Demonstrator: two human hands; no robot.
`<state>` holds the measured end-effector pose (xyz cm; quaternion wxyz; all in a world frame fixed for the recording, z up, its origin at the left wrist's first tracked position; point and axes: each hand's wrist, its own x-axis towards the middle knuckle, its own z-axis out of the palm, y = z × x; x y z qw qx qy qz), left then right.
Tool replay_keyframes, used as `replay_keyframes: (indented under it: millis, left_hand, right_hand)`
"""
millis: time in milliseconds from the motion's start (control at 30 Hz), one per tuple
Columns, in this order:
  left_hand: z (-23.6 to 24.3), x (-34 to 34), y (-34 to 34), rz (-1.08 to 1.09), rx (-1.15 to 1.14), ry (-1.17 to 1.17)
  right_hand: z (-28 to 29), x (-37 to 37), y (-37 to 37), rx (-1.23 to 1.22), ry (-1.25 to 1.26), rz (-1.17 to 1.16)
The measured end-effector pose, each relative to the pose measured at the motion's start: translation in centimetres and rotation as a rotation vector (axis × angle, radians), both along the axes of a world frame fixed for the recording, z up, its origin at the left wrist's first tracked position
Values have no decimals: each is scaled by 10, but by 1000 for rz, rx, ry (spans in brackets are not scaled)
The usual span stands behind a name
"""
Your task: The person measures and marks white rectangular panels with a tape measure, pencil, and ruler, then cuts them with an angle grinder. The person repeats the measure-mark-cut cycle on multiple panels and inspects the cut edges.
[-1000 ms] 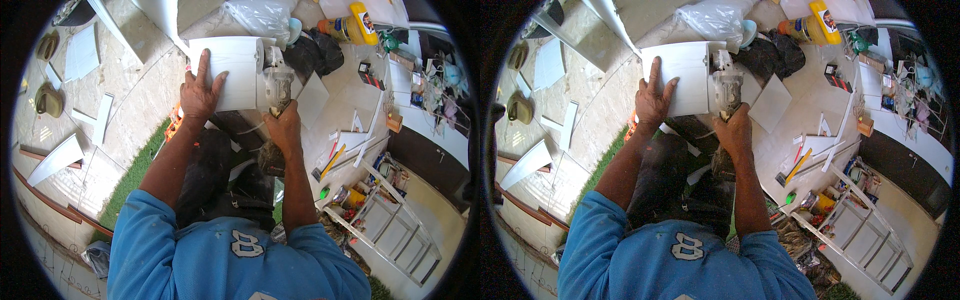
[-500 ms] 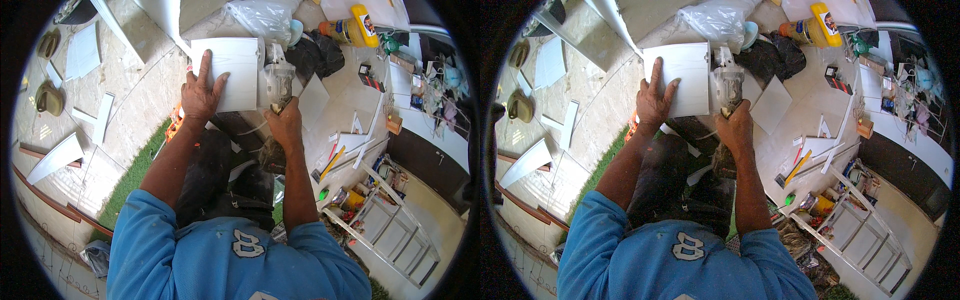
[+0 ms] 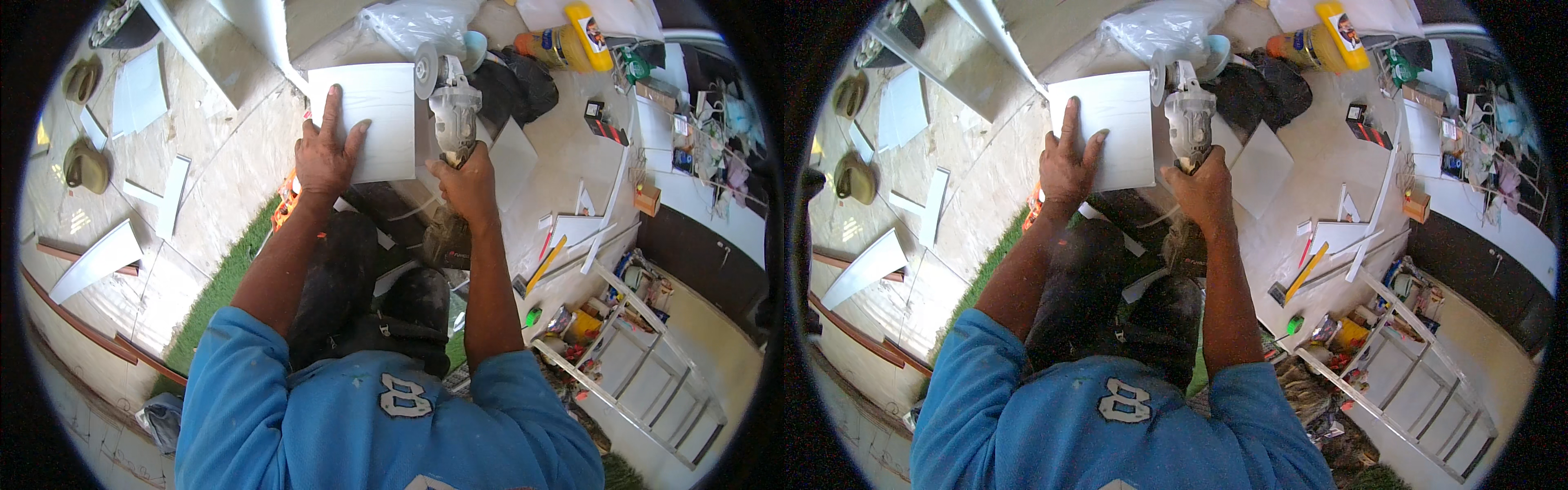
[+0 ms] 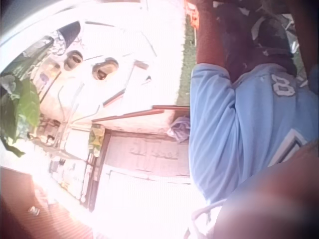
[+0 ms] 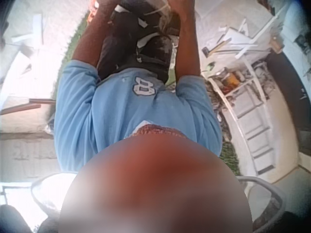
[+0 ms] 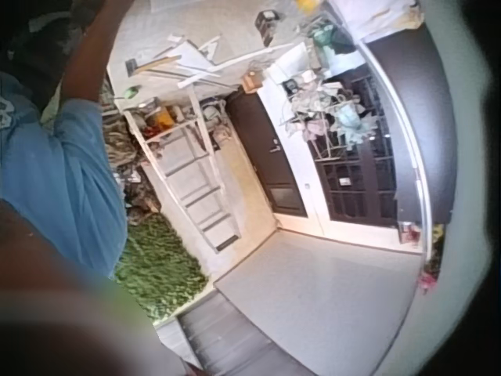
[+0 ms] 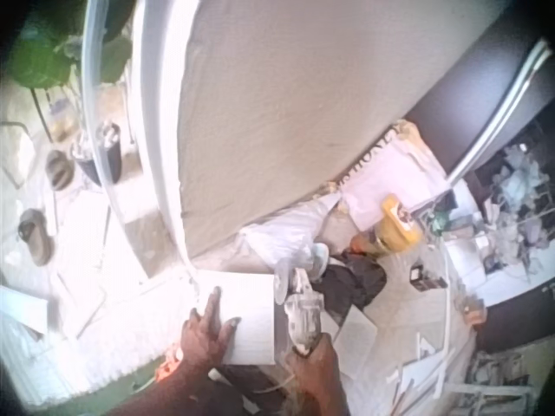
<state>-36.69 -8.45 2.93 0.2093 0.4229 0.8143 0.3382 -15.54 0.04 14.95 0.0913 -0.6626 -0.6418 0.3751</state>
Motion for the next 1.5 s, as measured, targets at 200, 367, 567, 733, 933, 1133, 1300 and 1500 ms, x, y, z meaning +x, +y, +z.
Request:
replay_keyframes:
  millis: [200,367,567,733,933,1133,1300,1500]
  left_hand:
    - [-12,-13,4,-23,183,-278]
    - [-3,-30,5,23,372,-607]
    - [55,-28,13,-110,425,-943]
    - [103,-5,19,27,236,-1038]
    - [153,66,39,-30,225,-1121]
    - [194,119,61,-150,332,-1190]
    - [215,138,69,-160,342,-1164]
    - [244,139,52,-250,422,-1081]
  right_hand:
    - [38,48,-6,-228,621,-157]
    - [28,147,-38,-300,1004,-625]
    - [-56,319,-33,-253,980,-948]
    - [-119,422,1,-225,1031,-966]
    - [-154,477,39,-182,1066,-1059]
    - [-160,494,50,-187,1003,-945]
    - [-128,490,41,-180,503,-831]
    - [3,418,45,308,-401,-478]
